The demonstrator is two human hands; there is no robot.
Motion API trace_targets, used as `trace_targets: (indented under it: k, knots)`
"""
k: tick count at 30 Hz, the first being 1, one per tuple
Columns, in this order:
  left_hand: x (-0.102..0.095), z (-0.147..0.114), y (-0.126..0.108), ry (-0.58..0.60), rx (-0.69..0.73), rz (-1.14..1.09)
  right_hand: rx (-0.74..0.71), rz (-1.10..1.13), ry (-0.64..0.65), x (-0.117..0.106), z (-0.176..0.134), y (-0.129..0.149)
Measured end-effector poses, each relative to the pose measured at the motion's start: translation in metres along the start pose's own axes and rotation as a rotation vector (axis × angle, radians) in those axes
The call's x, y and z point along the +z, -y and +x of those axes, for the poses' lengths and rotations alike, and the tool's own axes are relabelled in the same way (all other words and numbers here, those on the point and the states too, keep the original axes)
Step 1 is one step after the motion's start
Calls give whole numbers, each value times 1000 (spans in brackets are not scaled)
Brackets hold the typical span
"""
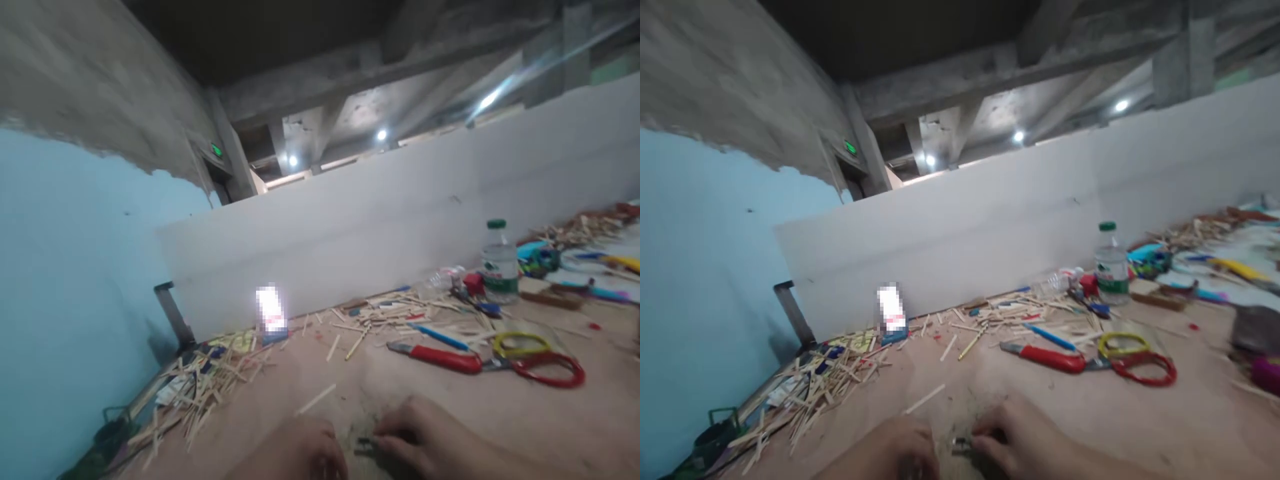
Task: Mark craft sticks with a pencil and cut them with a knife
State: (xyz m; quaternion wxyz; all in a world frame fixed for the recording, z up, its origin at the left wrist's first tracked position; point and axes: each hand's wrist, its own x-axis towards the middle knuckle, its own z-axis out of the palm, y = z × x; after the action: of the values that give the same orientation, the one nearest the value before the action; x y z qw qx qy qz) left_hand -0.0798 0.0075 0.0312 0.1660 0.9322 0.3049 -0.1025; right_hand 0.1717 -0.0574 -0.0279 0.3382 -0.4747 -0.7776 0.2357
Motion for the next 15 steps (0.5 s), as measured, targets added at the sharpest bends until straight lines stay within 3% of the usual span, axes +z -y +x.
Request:
trace_targets:
  k: [4,9,12,15]
  knots:
    - [12,5,-3,45,81,-154,4,-7,98,-7,-11,-2]
    - [30,8,6,68,86,-411,141,-33,219,-18,-19,0]
    - [28,4,-5,-9,69,-413,101,-92,270,-39,-9,12]
    - [10,8,-27,-155,94,-272,-2,-179,190,-71,3,28]
